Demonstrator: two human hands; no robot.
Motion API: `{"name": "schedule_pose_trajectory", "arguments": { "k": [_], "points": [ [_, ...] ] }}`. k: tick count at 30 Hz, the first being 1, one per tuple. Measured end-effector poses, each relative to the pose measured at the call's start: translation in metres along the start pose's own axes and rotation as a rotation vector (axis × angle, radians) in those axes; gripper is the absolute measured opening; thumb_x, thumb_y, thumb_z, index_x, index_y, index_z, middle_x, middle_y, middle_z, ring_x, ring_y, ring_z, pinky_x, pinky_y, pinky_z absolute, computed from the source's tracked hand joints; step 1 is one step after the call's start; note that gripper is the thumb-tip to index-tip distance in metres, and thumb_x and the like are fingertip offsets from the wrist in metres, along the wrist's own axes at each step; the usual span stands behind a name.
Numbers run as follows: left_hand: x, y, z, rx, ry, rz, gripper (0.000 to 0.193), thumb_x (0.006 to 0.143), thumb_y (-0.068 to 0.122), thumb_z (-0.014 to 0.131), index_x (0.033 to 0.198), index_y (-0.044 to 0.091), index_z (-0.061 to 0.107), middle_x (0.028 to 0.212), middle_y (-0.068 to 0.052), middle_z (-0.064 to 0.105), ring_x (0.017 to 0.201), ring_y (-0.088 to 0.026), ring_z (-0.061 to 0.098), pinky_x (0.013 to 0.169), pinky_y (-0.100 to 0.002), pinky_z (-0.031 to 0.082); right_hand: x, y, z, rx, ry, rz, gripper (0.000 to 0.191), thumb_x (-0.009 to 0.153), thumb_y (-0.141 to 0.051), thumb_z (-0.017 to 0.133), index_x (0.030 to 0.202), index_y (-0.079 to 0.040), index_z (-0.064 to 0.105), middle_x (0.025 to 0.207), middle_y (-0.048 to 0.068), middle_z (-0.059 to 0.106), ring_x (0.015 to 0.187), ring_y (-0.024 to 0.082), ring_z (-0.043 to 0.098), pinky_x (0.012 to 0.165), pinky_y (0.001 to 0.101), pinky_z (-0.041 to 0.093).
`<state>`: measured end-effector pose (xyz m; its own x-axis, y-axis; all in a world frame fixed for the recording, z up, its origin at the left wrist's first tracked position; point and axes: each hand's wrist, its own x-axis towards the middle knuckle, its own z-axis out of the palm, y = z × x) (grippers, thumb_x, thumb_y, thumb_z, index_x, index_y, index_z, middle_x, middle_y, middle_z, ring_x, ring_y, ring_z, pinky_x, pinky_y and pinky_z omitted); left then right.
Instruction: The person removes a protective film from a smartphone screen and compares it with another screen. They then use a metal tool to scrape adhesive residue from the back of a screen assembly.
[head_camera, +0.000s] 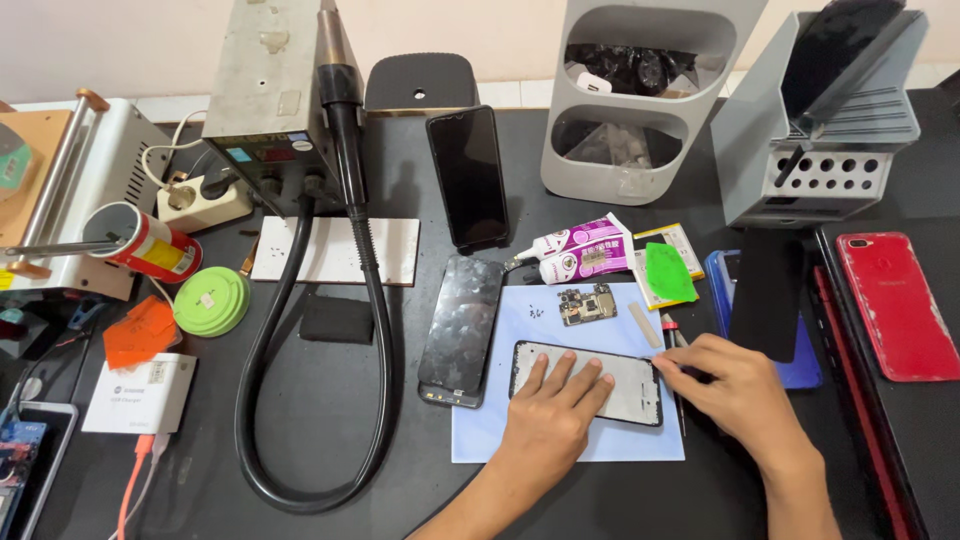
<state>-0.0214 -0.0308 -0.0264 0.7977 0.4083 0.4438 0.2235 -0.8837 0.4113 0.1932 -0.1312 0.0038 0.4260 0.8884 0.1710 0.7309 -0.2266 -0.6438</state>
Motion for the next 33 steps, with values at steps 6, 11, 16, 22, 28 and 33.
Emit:
{"name": "schedule_pose_trajectory", "arguments": {
  "k": [6,11,16,22,28,33],
  "points": [
    [0.0,0.0,0.0,-0.009,0.013,-0.005,0.044,0.079,-0.003,0.063,0.121,0.005,0.073,0.129,-0.015,0.07,0.121,-0.039,0.065,0.105,-0.058,0.047,-0.002,-0.004,0.012,0.009,0.022,-0.116,0.016,0.08,-0.018,0.078,0.092,-0.008,0.08,0.079,0.002,0.071,0.061,0.016,0.068,0.054,0.0286,0.052],
    [0.001,0.001,-0.001,-0.003,0.01,-0.004,0.043,0.079,-0.003,0.063,0.121,0.005,0.073,0.129,-0.014,0.07,0.122,-0.039,0.065,0.105,-0.058,0.047,0.001,-0.002,0.005,-0.001,0.017,-0.037,0.015,0.079,-0.018,0.08,0.09,-0.008,0.08,0.075,0.002,0.07,0.059,0.017,0.068,0.054,0.0295,0.052],
    [-0.001,0.001,-0.001,-0.008,0.006,-0.007,0.045,0.078,-0.003,0.063,0.121,0.005,0.073,0.129,-0.015,0.07,0.121,-0.04,0.065,0.105,-0.058,0.048,-0.001,-0.003,0.007,-0.003,0.034,-0.11,0.015,0.079,-0.018,0.079,0.091,-0.008,0.08,0.078,0.002,0.07,0.061,0.017,0.068,0.054,0.0287,0.052],
    [0.0,-0.001,0.0,0.004,0.007,0.002,0.044,0.078,-0.003,0.064,0.121,0.005,0.073,0.129,-0.015,0.07,0.122,-0.039,0.065,0.105,-0.059,0.047,-0.001,-0.001,0.005,0.013,0.036,-0.087,0.015,0.079,-0.017,0.08,0.091,-0.008,0.08,0.077,0.001,0.07,0.061,0.016,0.068,0.055,0.0285,0.052],
    [-0.001,-0.001,-0.001,-0.013,0.009,-0.006,0.045,0.078,-0.003,0.064,0.121,0.005,0.072,0.129,-0.015,0.07,0.121,-0.039,0.065,0.105,-0.058,0.048,-0.001,-0.001,0.007,0.001,0.028,-0.12,0.014,0.079,-0.017,0.079,0.09,-0.009,0.08,0.076,0.002,0.07,0.058,0.016,0.067,0.051,0.0286,0.051],
    [0.0,-0.001,-0.001,-0.009,0.016,-0.007,0.046,0.076,-0.003,0.064,0.121,0.005,0.072,0.129,-0.015,0.07,0.121,-0.039,0.066,0.105,-0.058,0.048,-0.001,-0.005,0.01,0.0,0.038,-0.044,0.016,0.076,-0.017,0.081,0.089,-0.007,0.079,0.076,0.003,0.07,0.056,0.016,0.066,0.052,0.0288,0.051]
  ]
}}
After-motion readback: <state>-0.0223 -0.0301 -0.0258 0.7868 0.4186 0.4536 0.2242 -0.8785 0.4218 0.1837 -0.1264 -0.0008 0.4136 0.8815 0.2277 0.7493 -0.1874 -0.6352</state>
